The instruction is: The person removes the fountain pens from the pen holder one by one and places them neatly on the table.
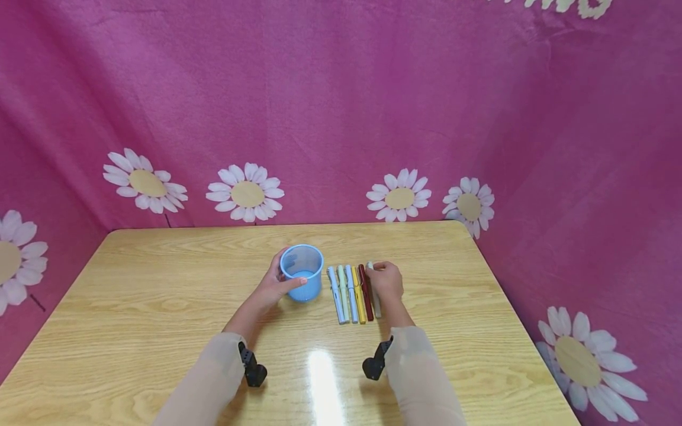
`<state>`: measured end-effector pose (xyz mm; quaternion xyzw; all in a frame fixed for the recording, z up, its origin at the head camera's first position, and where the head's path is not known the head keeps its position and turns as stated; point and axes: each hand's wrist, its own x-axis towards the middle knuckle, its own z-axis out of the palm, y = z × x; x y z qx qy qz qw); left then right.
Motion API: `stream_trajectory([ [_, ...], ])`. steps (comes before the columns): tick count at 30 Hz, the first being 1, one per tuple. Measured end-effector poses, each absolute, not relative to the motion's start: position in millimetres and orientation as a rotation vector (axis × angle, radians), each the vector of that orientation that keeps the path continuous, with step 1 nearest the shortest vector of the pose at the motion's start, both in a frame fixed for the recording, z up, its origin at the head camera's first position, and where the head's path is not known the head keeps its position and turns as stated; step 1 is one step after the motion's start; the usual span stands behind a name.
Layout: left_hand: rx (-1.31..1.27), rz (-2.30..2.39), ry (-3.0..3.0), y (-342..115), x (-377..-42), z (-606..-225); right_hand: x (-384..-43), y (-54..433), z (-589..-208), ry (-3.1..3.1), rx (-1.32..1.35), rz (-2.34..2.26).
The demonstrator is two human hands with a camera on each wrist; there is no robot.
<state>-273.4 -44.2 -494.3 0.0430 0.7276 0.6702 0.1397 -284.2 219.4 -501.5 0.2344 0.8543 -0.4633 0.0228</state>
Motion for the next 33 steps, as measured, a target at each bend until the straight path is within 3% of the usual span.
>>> stream_trajectory([
  [6, 0.14, 1.909, 2.112, -43.5, -259.0, -468.7, -282.8, 219.5, -499.7, 2.646, 0.725, -1.455],
  [13, 0.124, 1.929, 2.124, -42.1, -272.9, -492.6, -284.6, 223.7, -500.4, 2.661, 0.696, -1.537],
  [33, 0.128, 1.92, 2.207, -43.3, -273.0, -496.6, -285.4, 246.9, -481.5, 2.807, 0.542, -1.474],
])
